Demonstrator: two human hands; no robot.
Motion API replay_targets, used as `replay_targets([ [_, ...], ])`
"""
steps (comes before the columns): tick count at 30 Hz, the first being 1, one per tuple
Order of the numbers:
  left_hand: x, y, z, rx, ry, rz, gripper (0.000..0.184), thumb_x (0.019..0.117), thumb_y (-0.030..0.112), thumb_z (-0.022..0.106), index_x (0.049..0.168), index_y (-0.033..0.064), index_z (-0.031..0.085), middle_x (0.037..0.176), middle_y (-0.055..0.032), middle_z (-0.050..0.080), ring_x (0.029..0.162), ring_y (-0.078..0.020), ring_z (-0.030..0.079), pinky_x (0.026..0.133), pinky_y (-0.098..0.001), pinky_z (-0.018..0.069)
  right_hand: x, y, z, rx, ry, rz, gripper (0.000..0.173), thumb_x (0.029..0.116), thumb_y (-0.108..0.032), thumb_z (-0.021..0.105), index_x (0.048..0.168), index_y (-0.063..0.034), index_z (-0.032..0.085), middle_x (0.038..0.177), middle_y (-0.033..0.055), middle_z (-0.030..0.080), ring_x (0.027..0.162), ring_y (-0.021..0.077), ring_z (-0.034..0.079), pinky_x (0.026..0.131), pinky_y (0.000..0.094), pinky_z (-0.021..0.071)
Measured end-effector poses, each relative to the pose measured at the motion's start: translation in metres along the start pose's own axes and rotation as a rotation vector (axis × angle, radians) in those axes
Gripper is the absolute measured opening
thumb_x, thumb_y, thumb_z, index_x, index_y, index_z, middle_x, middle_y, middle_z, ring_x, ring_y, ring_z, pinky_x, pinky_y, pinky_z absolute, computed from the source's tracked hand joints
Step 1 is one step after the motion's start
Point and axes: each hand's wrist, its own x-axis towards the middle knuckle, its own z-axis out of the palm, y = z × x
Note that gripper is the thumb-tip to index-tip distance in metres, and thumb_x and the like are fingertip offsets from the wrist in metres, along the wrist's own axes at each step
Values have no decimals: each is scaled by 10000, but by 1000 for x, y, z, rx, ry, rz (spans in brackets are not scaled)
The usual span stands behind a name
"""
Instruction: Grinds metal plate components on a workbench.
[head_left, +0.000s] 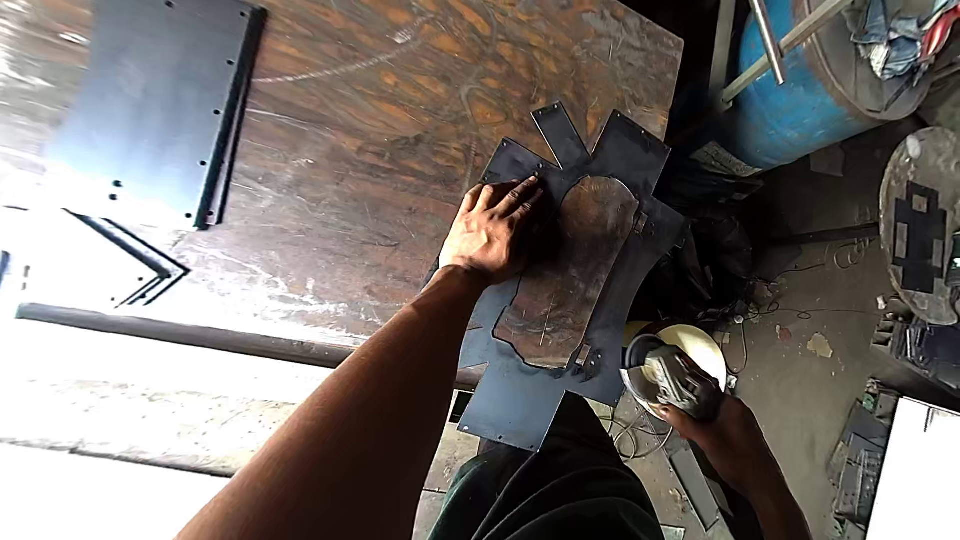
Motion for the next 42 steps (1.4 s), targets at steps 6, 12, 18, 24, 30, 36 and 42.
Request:
replay_targets([
  [6, 0, 3, 2, -7, 14, 19, 544, 1060, 392, 275, 1532, 221, 484, 1611, 28, 444, 1464, -242, 428, 1192, -504, 296, -72, 71, -13, 579, 125, 53, 517, 759, -392, 819, 1033, 21, 672, 768, 99, 725, 646, 231, 726, 633, 421, 652],
  [12, -9, 11, 3, -21, 11, 33, 677, 1026, 581, 285, 1573, 206, 422, 1655, 1, 371, 1522, -250, 341, 1243, -501, 241, -90, 131, -42, 756, 366, -147, 685, 791, -525, 809, 1126, 41, 617, 812, 112, 710, 664, 253, 715, 631, 447, 647],
  [18, -66, 68, 12, -212, 46, -119, 741, 1011, 610, 340, 1562, 123, 433, 1659, -106, 347, 1563, -293, 255, 1272, -558, 174, -82, 209, -125, 734, 499, -344, 697, 806, -497, 810, 1184, 37, 571, 863, 94, 724, 698, 237, 730, 640, 426, 657],
  [24, -153, 109, 29, -172, 101, -173, 749, 979, 613, 402, 1541, 123, 468, 1643, -111, 376, 1550, -303, 287, 1273, -538, 188, -86, 290, -181, 528, 548, -351, 845, 743, -615, 827, 1238, 26, 584, 939, 92, 731, 736, 216, 733, 677, 425, 658],
  [30, -156, 134, 23, -55, 80, -280, 708, 992, 569, 391, 1553, 141, 444, 1650, -149, 344, 1549, -324, 281, 1256, -551, 215, -86, 298, -131, 969, 180, -282, 548, 871, -436, 768, 1173, -15, 589, 896, 76, 738, 759, 235, 735, 721, 440, 644],
  [36, -121, 115, 10, 122, -101, -128, 729, 981, 646, 380, 1602, 264, 364, 1686, -85, 288, 1566, -278, 240, 1259, -535, 214, -49, 246, -28, 1429, -207, -148, 734, 762, -641, 802, 1120, -31, 609, 822, 147, 714, 668, 272, 716, 637, 439, 632],
  [42, -110, 126, 39, 269, -42, -119, 740, 937, 770, 231, 1605, 456, 271, 1737, -37, 122, 1594, -371, 35, 1217, -696, 63, -50, 197, 29, 1645, -391, -7, 850, 697, -676, 829, 1169, -22, 560, 810, 154, 700, 629, 273, 708, 587, 429, 628],
])
